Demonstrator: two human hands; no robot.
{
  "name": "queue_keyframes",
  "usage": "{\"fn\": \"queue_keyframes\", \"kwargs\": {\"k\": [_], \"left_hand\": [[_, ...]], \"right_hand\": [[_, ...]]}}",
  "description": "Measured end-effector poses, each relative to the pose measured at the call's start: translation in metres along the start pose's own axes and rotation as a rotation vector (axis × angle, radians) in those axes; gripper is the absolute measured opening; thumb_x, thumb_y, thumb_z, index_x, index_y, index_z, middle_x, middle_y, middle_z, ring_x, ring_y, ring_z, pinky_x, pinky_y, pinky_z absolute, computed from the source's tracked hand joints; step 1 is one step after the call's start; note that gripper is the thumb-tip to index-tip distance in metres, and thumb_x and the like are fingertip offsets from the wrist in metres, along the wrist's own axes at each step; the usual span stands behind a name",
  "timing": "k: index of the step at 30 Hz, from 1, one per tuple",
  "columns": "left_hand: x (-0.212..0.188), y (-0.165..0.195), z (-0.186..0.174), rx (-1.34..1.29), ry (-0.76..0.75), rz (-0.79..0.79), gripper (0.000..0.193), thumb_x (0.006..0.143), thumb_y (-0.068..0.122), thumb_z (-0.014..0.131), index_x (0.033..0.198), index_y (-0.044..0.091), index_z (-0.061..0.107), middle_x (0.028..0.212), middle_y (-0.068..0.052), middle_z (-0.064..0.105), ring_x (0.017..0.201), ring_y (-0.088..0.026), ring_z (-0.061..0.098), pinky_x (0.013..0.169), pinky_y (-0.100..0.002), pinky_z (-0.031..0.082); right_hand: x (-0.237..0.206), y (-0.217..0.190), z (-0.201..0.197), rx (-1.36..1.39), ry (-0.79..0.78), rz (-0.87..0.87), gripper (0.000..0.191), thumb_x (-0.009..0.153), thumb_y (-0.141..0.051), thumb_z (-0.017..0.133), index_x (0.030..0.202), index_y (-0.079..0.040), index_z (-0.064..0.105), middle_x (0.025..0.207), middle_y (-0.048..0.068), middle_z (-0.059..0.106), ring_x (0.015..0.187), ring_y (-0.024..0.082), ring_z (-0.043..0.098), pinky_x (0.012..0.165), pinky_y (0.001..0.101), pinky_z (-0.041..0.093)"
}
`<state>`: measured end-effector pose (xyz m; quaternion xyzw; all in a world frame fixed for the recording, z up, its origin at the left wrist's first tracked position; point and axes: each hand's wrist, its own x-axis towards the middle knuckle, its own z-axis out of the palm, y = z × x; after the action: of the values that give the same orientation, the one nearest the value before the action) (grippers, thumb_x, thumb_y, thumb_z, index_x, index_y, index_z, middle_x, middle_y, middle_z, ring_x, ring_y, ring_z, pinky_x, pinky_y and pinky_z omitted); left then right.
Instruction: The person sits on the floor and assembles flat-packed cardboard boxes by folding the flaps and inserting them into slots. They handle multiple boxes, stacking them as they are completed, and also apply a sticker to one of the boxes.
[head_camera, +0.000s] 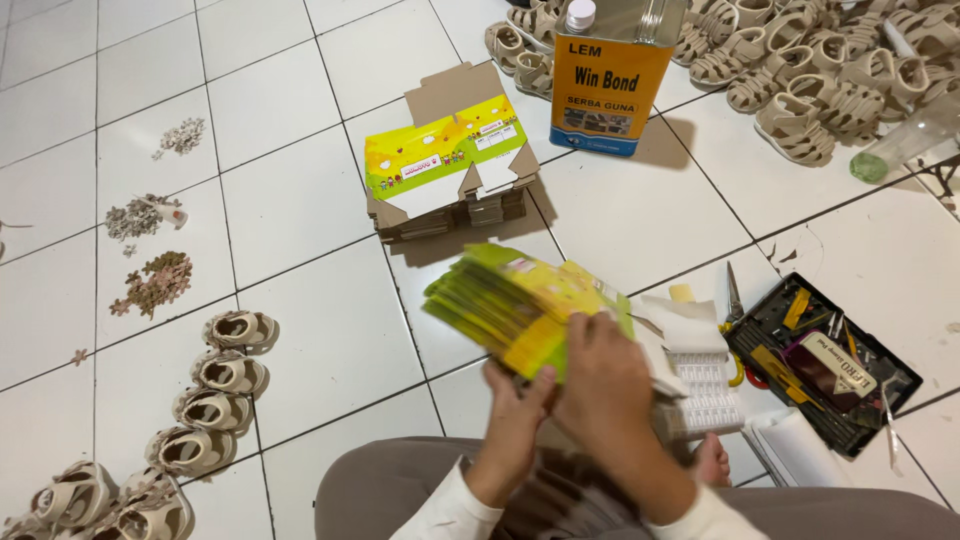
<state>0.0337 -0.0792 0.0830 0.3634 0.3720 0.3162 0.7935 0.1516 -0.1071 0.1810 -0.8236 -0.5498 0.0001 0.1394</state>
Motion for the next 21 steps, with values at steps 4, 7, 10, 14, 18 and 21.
{"fn": "queue_keyframes", "kwargs": {"k": [4,7,10,14,18,21], "left_hand": [[0.013,0.021,-0.038,-0.113,0.176,-0.024,0.069,0.089,0.024,0.07,0.14,0.005,0.028,0.134,-0.013,0.059,0.12,-0.022,0.06,0.096,-0.034,0.052],[0.033,0.031,-0.085,0.01,0.346,-0.034,0.066,0.089,0.027,0.071,0.139,0.0,0.038,0.125,-0.015,0.063,0.107,-0.024,0.067,0.086,-0.037,0.058],[0.06,0.037,-0.13,0.285,0.19,-0.035,0.061,0.088,0.028,0.076,0.134,-0.01,0.06,0.115,-0.019,0.072,0.096,-0.025,0.07,0.079,-0.035,0.057],[0.084,0.029,-0.157,0.373,0.199,-0.111,0.071,0.074,0.016,0.087,0.133,-0.007,0.056,0.115,-0.017,0.074,0.101,-0.025,0.071,0.088,-0.035,0.057],[0.1,0.029,-0.153,0.398,0.134,-0.101,0.08,0.073,0.017,0.089,0.137,-0.008,0.049,0.122,-0.021,0.072,0.108,-0.027,0.07,0.094,-0.035,0.055],[0.106,0.025,-0.146,0.405,0.066,-0.167,0.083,0.077,0.02,0.087,0.143,-0.008,0.045,0.129,-0.022,0.069,0.116,-0.028,0.067,0.099,-0.033,0.052]], "right_hand": [[-0.004,-0.045,0.035,-0.034,-0.078,-0.069,0.082,0.06,-0.022,0.084,0.129,0.004,0.048,0.115,0.024,0.054,0.109,0.041,0.053,0.092,0.0462,0.047],[-0.02,-0.059,0.069,0.248,-0.302,-0.126,0.089,0.065,-0.028,0.085,0.137,0.004,0.044,0.129,0.029,0.049,0.122,0.046,0.047,0.098,0.0499,0.043],[-0.044,-0.06,0.114,0.463,-0.294,-0.338,0.089,0.07,-0.033,0.088,0.139,0.004,0.045,0.14,0.035,0.042,0.137,0.051,0.037,0.106,0.0547,0.036],[-0.021,0.001,0.165,0.857,-0.425,-0.121,0.073,0.077,-0.017,0.078,0.144,-0.007,0.053,0.142,0.019,0.054,0.136,0.032,0.049,0.113,0.0404,0.04],[0.026,0.123,0.178,0.637,-0.004,0.417,0.057,0.096,-0.035,0.065,0.139,0.001,0.053,0.127,0.023,0.061,0.117,0.034,0.06,0.1,0.0414,0.048],[0.02,0.153,0.193,0.981,-0.3,0.679,0.061,0.1,-0.049,0.055,0.138,-0.002,0.055,0.126,0.018,0.067,0.116,0.026,0.063,0.101,0.0373,0.047]]}}
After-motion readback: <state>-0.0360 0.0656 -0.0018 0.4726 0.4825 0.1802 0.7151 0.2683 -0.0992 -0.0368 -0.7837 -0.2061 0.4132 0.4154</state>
